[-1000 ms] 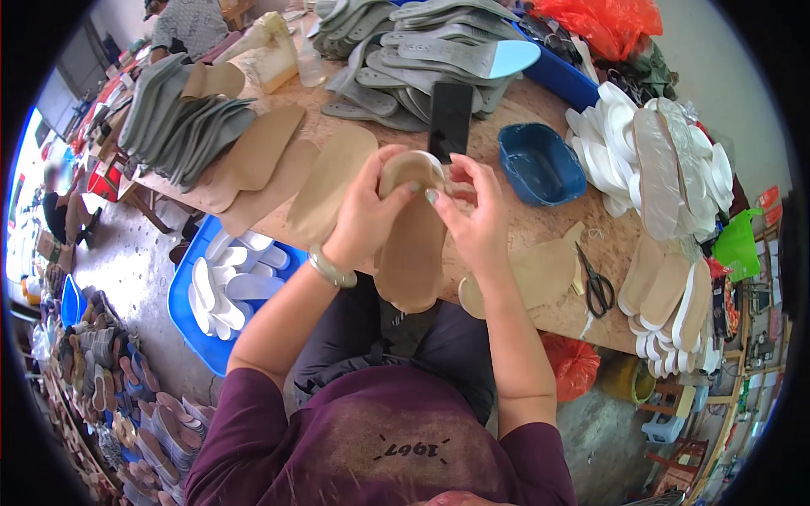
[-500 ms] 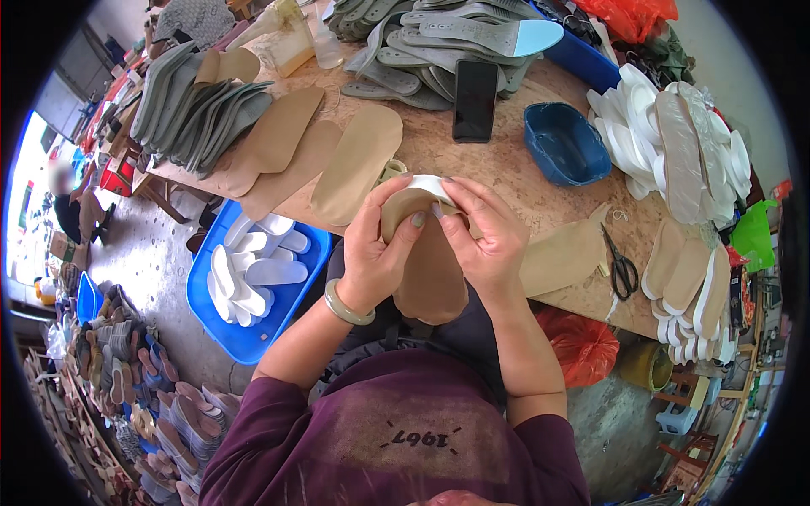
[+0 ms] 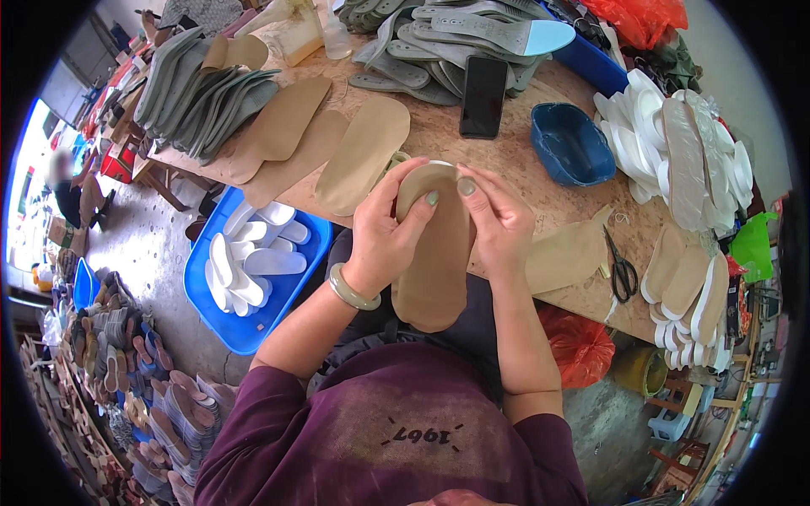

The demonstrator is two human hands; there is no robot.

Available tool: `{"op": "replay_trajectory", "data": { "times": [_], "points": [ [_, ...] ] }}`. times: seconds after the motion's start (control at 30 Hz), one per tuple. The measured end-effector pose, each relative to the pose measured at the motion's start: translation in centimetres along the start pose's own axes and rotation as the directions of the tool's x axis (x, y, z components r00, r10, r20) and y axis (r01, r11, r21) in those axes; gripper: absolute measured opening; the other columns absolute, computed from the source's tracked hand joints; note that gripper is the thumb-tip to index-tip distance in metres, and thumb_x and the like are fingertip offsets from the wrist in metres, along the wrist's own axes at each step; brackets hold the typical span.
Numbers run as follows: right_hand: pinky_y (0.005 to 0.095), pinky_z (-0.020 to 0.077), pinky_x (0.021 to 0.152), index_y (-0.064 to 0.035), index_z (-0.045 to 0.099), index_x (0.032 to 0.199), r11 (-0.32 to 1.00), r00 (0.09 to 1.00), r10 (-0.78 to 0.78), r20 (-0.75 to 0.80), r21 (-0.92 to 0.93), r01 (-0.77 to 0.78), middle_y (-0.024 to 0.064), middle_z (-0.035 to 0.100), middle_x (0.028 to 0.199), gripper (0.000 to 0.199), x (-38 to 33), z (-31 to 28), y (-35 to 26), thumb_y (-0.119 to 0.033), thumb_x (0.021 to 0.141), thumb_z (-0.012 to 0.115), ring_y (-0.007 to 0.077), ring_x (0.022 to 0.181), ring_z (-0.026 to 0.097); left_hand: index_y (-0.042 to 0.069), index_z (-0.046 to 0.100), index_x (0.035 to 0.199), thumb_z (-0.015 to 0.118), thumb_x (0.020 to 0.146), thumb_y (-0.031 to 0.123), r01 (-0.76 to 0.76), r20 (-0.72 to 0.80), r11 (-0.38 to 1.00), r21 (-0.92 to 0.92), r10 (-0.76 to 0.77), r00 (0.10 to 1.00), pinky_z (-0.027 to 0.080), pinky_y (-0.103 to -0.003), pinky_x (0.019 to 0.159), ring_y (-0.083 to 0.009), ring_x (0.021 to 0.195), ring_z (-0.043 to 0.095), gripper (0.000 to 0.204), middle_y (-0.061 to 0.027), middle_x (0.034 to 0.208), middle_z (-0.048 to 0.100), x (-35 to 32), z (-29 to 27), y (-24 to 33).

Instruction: The recorder is trimming and preparing shoe insoles using scissors and other hand tools in a workshop environment.

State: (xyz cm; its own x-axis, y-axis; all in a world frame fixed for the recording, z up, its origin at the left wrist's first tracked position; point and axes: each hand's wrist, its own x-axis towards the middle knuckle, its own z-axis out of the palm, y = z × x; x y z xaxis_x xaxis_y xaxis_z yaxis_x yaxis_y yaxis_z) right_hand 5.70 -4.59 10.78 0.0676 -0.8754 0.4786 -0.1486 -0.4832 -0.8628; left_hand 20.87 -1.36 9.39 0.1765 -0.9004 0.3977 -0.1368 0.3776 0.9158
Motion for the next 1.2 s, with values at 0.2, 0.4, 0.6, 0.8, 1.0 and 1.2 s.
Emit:
{"op": "replay_trajectory", "data": {
  "times": [0.2,0.4,0.6,0.8,1.0,1.2],
  "points": [
    [0.0250,0.0509,0.084,0.0006,0.070,0.118,0.725,0.867,0.472,0.161,0.489,-0.485,0.0032,0.071,0.107,0.029,0.3,-2.2,1.2,-0.017,0.095,0.069,0.0114,0.090,0.066,0.002,0.059,0.129,0.066,0.091,0.011,0.114,0.068,0.993,-0.021,-0.112,0.991,0.053,-0.030,0.082,-0.0148,0.093,0.066,0.039,-0.0097,0.105,0.070,1.1,0.8,-0.1],
    [0.0255,0.0560,0.079,0.0008,0.068,0.115,0.993,0.996,0.083,0.005,0.086,-0.084,0.0087,0.069,0.114,0.027,0.2,-1.8,2.2,-0.003,0.089,0.070,0.0135,0.094,0.068,0.003,0.059,0.128,0.068,0.089,0.011,0.062,0.087,0.997,0.054,-0.067,0.994,0.054,-0.030,0.078,-0.0172,0.088,0.067,0.041,-0.0122,0.103,0.070,1.1,1.8,-1.1],
    [0.0264,0.0573,0.076,0.0019,0.068,0.101,0.998,0.992,-0.069,-0.109,-0.019,0.068,0.0125,0.070,0.113,0.016,0.0,-1.1,2.8,0.003,0.085,0.070,0.0159,0.091,0.070,0.004,0.061,0.125,0.068,0.087,0.010,-0.057,0.073,0.984,0.170,0.045,0.996,0.054,-0.032,0.075,-0.0244,0.085,0.068,0.039,-0.0154,0.107,0.069,1.1,2.1,-1.1],
    [0.0250,0.0557,0.076,0.0031,0.069,0.095,0.997,0.990,0.050,-0.133,0.065,-0.041,0.0096,0.072,0.105,0.011,-0.3,-1.2,3.0,0.002,0.085,0.073,0.0139,0.089,0.068,0.004,0.061,0.125,0.068,0.087,0.011,-0.092,0.091,0.973,0.213,0.074,0.993,0.054,-0.032,0.075,-0.0266,0.086,0.068,0.039,-0.0153,0.108,0.068,1.1,2.1,-1.2],
    [0.0256,0.0511,0.082,-0.0008,0.071,0.094,0.833,0.904,0.421,0.073,0.365,-0.417,0.0055,0.071,0.100,0.009,0.6,-2.9,2.8,-0.001,0.085,0.073,0.0113,0.091,0.066,0.003,0.061,0.126,0.068,0.087,0.012,0.024,0.199,0.985,0.171,-0.059,0.978,0.054,-0.032,0.078,-0.0223,0.089,0.068,0.041,-0.0140,0.105,0.069,1.5,1.2,-1.2],
    [0.0257,0.0504,0.083,-0.0022,0.066,0.115,0.530,0.811,0.518,0.274,0.641,-0.555,0.0045,0.070,0.105,0.026,1.2,-4.2,3.7,-0.017,0.094,0.067,0.0116,0.093,0.065,0.004,0.060,0.128,0.067,0.089,0.012,0.153,0.267,0.987,-0.048,-0.135,0.954,0.053,-0.031,0.084,-0.0167,0.094,0.067,0.040,-0.0123,0.107,0.070,1.9,1.7,-0.9]
  ]
}}
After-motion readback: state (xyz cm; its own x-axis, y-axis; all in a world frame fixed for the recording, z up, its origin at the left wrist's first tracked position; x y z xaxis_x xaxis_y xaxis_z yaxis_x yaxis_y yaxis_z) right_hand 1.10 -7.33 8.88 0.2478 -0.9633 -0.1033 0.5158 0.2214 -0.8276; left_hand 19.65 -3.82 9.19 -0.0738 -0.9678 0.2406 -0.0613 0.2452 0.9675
